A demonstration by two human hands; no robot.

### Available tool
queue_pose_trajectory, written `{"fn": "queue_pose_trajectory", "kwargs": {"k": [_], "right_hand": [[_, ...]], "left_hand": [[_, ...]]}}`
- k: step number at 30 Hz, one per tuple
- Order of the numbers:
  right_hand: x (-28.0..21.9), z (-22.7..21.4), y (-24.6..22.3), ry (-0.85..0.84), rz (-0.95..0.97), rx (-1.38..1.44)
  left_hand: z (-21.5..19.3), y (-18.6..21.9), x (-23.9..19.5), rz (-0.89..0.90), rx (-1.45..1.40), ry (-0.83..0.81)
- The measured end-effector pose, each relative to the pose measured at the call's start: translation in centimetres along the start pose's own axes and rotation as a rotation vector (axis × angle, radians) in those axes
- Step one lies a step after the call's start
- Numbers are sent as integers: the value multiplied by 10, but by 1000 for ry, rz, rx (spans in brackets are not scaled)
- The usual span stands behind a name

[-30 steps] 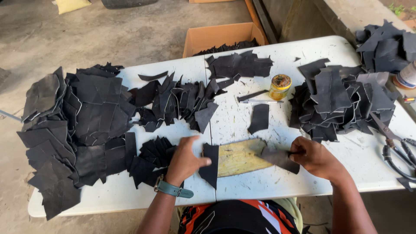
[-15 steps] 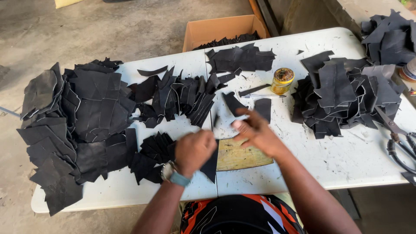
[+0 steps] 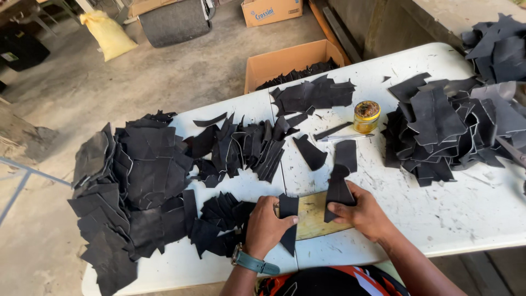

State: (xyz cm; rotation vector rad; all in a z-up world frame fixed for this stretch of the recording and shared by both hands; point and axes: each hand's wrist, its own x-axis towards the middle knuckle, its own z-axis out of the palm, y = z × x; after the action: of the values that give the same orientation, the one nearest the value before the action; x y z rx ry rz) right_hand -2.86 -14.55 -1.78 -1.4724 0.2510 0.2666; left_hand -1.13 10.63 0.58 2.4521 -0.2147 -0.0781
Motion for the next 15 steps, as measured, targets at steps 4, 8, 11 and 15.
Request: {"fn": "queue_pose_trajectory", "kwargs": {"k": [4, 8, 11, 15], "right_hand": [[5, -12, 12, 82, -37, 164], [15, -30, 21, 78, -80, 360], [13, -35, 31, 64, -123, 388], [14, -31, 32, 51, -171, 389]], "left_hand": [[6, -4, 8, -67, -558, -131], [14, -9, 20, -58, -721, -219], [18, -16, 25, -61, -830, -234], [17, -22, 25, -129, -910, -266]]}}
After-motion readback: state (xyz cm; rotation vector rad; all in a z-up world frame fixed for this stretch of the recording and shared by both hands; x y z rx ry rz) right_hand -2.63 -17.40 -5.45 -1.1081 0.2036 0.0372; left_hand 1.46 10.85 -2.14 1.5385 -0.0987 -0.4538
